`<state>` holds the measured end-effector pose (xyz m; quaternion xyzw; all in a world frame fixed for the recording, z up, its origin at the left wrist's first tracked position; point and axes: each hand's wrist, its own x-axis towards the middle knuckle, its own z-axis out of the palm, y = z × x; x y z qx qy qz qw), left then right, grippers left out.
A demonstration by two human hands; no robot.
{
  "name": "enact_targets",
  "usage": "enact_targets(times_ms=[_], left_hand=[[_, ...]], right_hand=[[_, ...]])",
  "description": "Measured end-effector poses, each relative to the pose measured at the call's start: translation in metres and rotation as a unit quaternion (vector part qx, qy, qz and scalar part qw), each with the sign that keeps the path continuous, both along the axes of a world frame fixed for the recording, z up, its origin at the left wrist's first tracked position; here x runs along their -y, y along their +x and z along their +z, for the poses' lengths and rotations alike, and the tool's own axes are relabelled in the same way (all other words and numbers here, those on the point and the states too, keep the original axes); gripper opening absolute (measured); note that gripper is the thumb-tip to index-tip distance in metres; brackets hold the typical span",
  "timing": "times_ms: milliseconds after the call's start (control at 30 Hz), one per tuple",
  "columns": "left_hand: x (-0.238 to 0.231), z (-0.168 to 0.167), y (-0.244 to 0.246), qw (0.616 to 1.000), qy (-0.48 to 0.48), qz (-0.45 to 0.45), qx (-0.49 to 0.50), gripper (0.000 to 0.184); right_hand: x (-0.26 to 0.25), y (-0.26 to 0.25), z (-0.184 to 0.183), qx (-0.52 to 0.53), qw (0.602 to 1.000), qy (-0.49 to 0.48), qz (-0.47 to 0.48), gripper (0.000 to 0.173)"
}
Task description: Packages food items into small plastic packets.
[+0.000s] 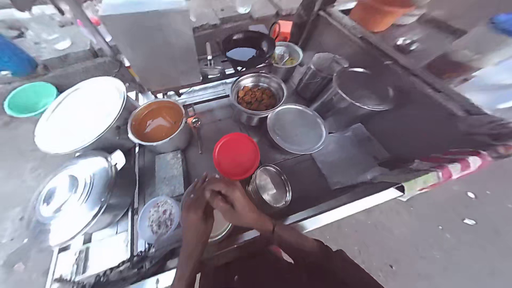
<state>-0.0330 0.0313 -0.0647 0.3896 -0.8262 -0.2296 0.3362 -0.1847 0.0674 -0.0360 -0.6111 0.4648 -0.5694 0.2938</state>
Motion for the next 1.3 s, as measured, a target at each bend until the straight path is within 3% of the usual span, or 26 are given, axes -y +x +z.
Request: enact_targets(times_ms=[133,233,300,367,400,467,567,667,733,900,933,1000,1100,1167,1300], left_hand=[[-0.006,-0.015,0.001,0.997,0.034,0.007,0.073,0.037],[0.002,-0.023,-0.004,0.991,0.086,-0.010,0.102,0.038],[0.015,-0.023,0.003,0.984,0.151,-0.044,0.081,0.053],[0.023,-0.014,0.021,0.978,0.202,-0.042,0.044,0.080],[0.022,-0.008,0.035,0.976,0.214,-0.023,0.034,0.086],[0.024,0.008,0.067,0.975,0.214,0.054,0.024,0.076],[0.015,0.014,0.116,0.967,0.171,0.184,-0.034,0.052],[-0.004,0.011,0.153,0.948,0.117,0.270,-0.123,0.036],[-0.022,0.007,0.168,0.925,0.114,0.325,-0.159,0.032],[-0.058,-0.008,0.170,0.909,0.105,0.366,-0.168,0.025],[-0.065,-0.006,0.170,0.915,0.095,0.361,-0.157,0.025],[-0.080,0.007,0.166,0.932,0.043,0.343,-0.110,0.025],[-0.106,0.035,0.170,0.924,-0.151,0.351,-0.005,0.020],[-0.124,0.060,0.190,0.885,-0.241,0.399,-0.021,0.019],[-0.139,0.104,0.257,0.771,-0.338,0.528,-0.117,0.018]], right_hand=[[0.000,0.008,-0.018,0.152,0.986,0.068,0.029,0.018],[0.005,0.005,-0.030,0.189,0.971,0.146,0.023,0.019],[0.020,-0.004,-0.023,0.156,0.969,0.189,0.026,0.021],[0.036,-0.019,-0.003,0.057,0.973,0.218,0.050,0.024],[0.041,-0.026,0.007,-0.002,0.974,0.215,0.069,0.024],[0.057,-0.035,0.021,-0.080,0.971,0.201,0.106,0.025],[0.069,-0.048,0.014,-0.150,0.958,0.202,0.137,0.025],[0.095,-0.045,-0.011,-0.223,0.942,0.215,0.129,0.028],[0.126,-0.038,-0.052,-0.256,0.936,0.215,0.107,0.031],[0.179,-0.020,-0.157,-0.275,0.915,0.294,0.038,0.043],[0.185,-0.007,-0.164,-0.273,0.915,0.295,0.036,0.048],[0.187,0.027,-0.143,-0.265,0.929,0.253,0.063,0.053],[0.164,0.072,-0.088,-0.262,0.949,0.103,0.146,0.048],[0.144,0.101,-0.049,-0.247,0.943,0.000,0.222,0.041],[0.105,0.165,0.004,-0.200,0.912,-0.099,0.346,0.032]])
